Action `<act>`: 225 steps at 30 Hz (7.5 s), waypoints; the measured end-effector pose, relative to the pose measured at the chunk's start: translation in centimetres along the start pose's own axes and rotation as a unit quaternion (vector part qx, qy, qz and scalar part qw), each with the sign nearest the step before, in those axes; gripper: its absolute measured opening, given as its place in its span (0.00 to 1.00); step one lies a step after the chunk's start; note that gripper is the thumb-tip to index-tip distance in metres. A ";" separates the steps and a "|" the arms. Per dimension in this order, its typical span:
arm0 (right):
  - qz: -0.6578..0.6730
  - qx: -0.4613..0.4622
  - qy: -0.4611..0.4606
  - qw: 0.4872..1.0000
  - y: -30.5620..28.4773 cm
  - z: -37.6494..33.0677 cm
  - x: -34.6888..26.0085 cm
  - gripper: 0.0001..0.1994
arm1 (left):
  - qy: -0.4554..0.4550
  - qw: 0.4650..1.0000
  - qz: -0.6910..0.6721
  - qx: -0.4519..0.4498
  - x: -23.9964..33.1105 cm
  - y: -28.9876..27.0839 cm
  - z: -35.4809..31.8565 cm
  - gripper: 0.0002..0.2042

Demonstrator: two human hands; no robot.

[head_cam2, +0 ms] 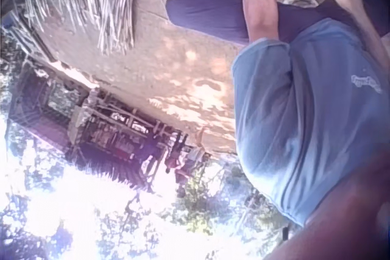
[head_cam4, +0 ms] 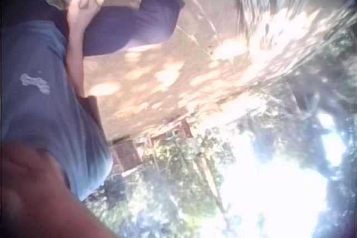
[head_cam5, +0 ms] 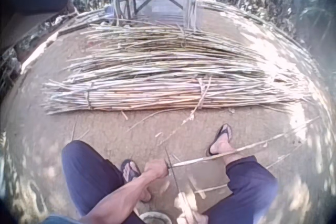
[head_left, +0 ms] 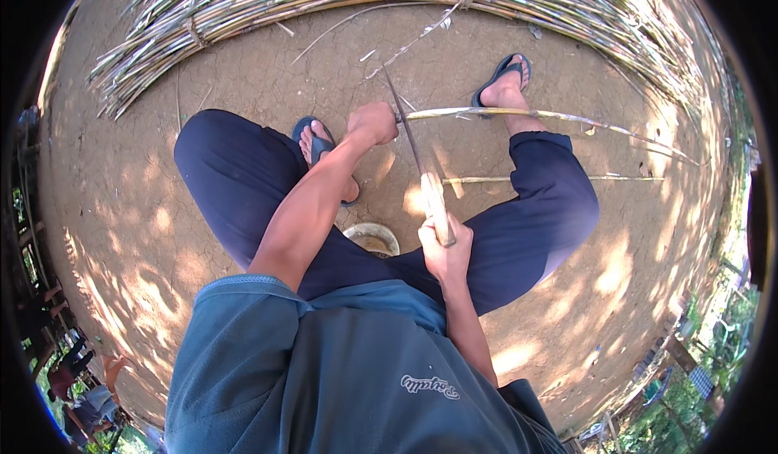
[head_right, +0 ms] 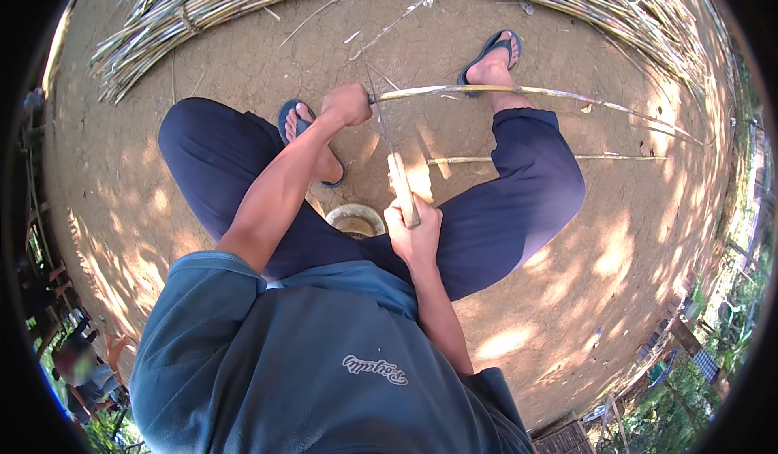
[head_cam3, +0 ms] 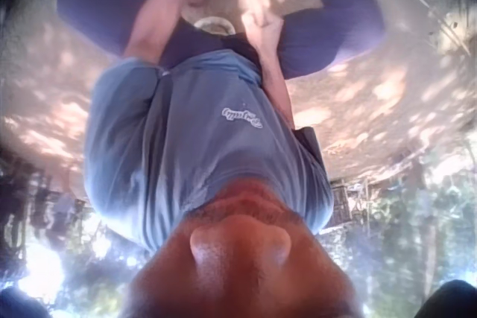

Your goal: The person gathers and aligns thin bamboo sticks, then sits on the ground to split a stick using a machete. They continue to split the bamboo into thin strips and place them in a pile.

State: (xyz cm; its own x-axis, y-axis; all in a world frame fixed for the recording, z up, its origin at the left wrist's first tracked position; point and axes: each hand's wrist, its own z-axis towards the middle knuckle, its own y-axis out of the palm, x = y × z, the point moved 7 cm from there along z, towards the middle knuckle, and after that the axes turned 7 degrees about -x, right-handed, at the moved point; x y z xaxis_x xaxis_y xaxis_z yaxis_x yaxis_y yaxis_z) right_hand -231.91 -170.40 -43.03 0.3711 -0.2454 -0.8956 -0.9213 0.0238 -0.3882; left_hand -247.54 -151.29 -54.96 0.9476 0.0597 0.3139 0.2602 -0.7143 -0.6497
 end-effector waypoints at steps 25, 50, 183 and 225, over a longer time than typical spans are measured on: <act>0.012 -0.040 0.006 0.999 2.3 3.7 0.4 0.04 | -0.025 0.999 0.001 -0.035 -0.5 -0.3 -0.4 0.14; 0.003 -0.004 -0.036 0.999 1.4 0.6 -0.5 0.03 | -0.015 1.000 0.011 0.006 0.7 -1.4 -1.5 0.14; -0.366 -0.024 -0.390 0.845 -8.9 11.1 -11.4 0.28 | 0.566 0.798 -0.169 0.122 8.2 -11.2 -17.1 0.12; -0.361 -0.184 -0.211 0.890 -5.3 13.9 -6.4 0.19 | 0.312 0.950 -0.010 0.017 10.5 -8.4 -12.8 0.17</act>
State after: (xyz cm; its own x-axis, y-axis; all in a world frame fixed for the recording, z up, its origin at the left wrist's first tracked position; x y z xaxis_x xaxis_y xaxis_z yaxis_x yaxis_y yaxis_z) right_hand -227.82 -155.50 -38.23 0.8205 0.3188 -0.4746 -0.3726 -0.3313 -0.8668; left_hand -242.17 -153.54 -37.36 0.6509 -0.3593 0.6687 0.2931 -0.6937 -0.6580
